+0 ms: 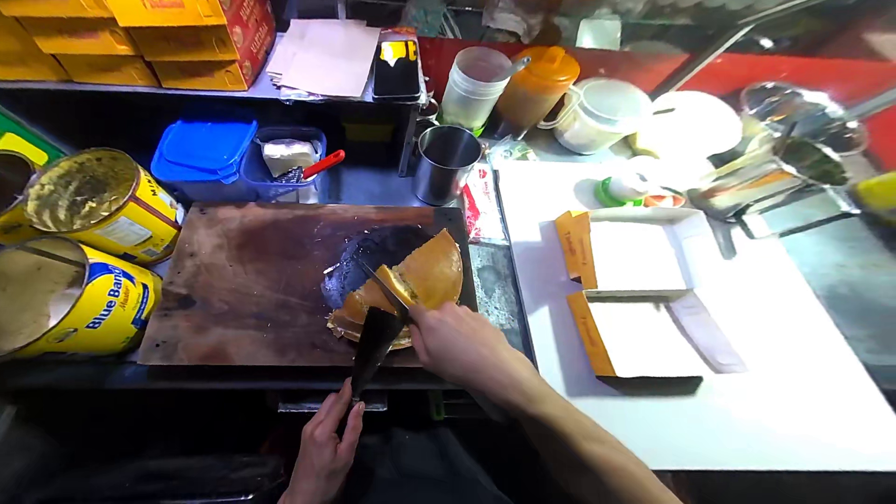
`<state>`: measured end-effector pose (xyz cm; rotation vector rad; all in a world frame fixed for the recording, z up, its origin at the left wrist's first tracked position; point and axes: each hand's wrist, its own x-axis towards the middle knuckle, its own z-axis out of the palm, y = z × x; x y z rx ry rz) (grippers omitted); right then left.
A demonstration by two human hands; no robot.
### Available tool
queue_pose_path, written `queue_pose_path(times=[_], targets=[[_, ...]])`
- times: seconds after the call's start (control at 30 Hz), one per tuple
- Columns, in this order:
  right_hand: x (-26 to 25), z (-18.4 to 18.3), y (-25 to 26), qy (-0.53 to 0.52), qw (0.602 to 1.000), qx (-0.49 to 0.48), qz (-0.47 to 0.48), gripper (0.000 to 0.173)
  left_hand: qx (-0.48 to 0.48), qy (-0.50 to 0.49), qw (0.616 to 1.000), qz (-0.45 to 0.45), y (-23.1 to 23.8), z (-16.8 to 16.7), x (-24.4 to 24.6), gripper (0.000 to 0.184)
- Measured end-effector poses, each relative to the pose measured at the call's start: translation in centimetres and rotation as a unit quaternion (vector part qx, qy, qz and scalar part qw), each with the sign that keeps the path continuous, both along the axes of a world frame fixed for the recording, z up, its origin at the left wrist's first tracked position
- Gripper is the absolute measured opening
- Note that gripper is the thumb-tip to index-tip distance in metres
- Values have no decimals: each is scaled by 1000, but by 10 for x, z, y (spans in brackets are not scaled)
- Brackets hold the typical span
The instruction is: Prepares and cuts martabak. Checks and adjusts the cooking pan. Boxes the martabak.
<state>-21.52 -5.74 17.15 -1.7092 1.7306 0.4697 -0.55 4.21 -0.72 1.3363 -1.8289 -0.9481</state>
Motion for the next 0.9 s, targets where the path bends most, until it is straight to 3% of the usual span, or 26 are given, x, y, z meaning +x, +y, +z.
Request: queue_pose_path(times=[0.1, 0.3, 0.4, 0.47, 0.6, 0.7, 0.83, 0.9], targets=[[8, -8, -22, -15, 1000, 7, 4, 33, -19, -5, 1000, 8, 2, -4, -2, 43], [-8, 18, 32, 19, 1000, 8, -5, 36, -111, -15, 994, 0, 18, -14, 2, 34], [10, -4, -3, 3, 1000, 1, -19, 36, -145, -71, 985, -55, 20, -21, 12, 32], [13, -7, -18, -2, 1000, 9, -5, 33, -159, -107, 980, -46, 12, -23, 10, 35], [-7, 22, 20, 19, 999, 34, 26, 32, -145, -150, 978, -10, -8, -7, 10, 38], [-2, 0, 18, 24, 999, 41, 5, 35, -135, -161, 978, -18, -9, -3, 10, 39], [0, 8, 14, 13, 999, 32, 12, 32, -131, -175, 976, -19, -10, 2, 11, 39], [4, -5, -1, -12, 1000, 25, 6, 32, -134, -180, 974, -20, -8, 4, 10, 40]])
